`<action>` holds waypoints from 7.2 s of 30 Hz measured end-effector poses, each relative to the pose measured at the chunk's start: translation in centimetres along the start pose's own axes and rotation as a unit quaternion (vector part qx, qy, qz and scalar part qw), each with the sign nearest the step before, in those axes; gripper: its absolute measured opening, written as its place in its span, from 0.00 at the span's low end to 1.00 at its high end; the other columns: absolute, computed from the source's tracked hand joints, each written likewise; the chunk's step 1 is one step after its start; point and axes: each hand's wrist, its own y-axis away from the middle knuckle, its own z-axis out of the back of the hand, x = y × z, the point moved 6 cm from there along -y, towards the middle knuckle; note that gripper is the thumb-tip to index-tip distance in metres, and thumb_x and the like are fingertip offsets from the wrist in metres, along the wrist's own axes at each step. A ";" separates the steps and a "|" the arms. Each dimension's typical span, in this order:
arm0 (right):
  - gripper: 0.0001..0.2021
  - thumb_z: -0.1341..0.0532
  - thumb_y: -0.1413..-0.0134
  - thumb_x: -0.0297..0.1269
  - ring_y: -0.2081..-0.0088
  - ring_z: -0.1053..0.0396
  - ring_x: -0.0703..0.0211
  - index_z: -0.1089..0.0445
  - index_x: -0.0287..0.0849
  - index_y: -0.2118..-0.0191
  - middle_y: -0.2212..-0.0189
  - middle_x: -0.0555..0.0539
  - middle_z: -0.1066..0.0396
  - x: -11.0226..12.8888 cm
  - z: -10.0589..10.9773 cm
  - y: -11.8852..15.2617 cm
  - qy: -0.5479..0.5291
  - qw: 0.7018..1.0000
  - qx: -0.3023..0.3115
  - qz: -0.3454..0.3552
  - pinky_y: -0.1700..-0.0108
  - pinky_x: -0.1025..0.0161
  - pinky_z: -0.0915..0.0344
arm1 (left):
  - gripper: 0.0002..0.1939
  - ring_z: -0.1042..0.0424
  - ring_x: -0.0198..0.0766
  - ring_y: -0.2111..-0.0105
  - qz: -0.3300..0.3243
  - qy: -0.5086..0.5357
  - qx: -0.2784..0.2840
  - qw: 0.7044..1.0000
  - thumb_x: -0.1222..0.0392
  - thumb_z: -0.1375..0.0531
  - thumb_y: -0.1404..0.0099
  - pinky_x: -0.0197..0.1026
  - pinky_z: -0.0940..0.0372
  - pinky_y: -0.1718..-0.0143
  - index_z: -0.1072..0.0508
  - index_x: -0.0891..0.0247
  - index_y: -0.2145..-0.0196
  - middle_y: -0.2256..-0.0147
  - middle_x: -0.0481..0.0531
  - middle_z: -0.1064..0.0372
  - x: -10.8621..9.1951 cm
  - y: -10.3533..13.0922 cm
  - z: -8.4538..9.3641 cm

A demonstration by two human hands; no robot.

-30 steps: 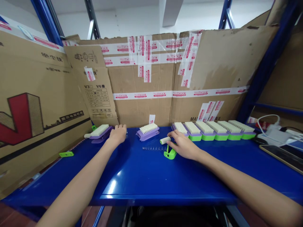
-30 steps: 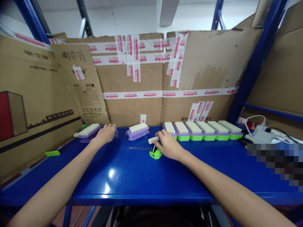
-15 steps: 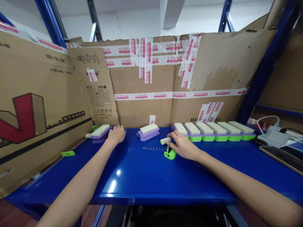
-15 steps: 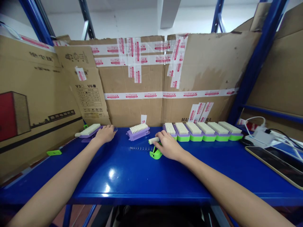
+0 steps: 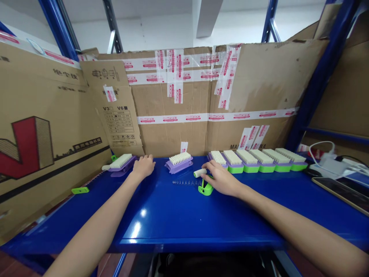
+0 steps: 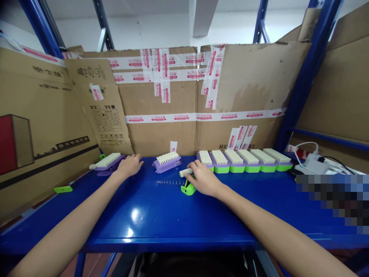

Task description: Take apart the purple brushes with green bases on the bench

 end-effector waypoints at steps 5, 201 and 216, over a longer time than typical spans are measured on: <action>0.09 0.39 0.27 0.40 0.50 0.26 0.44 0.31 0.42 0.49 0.51 0.39 0.28 0.0 -0.1 0.0 -0.001 1.000 -0.002 -0.003 0.46 0.46 0.29 | 0.21 0.29 0.62 0.38 0.008 0.015 0.003 1.000 0.54 0.49 0.22 0.59 0.31 0.43 0.28 0.66 0.40 0.39 0.71 0.28 1.4 -0.7 -0.9; 0.15 0.49 0.20 0.43 0.59 0.29 0.51 0.34 0.47 0.38 0.47 0.38 0.32 4.3 3.6 1.3 0.039 0.983 -0.078 0.161 0.56 0.52 0.26 | 0.19 0.28 0.48 0.40 -0.423 0.368 -0.146 0.815 0.52 0.41 0.21 0.56 0.35 0.36 0.29 0.55 0.36 0.40 0.58 0.27 -11.8 9.4 9.0; 0.20 0.43 0.24 0.40 0.67 0.32 0.58 0.40 0.50 0.32 0.52 0.43 0.33 3.0 3.8 1.0 -0.069 0.984 -0.111 0.117 0.61 0.55 0.29 | 0.18 0.29 0.58 0.45 -0.134 0.069 -0.249 0.957 0.58 0.46 0.21 0.55 0.35 0.46 0.28 0.62 0.38 0.41 0.63 0.29 -0.1 1.6 7.4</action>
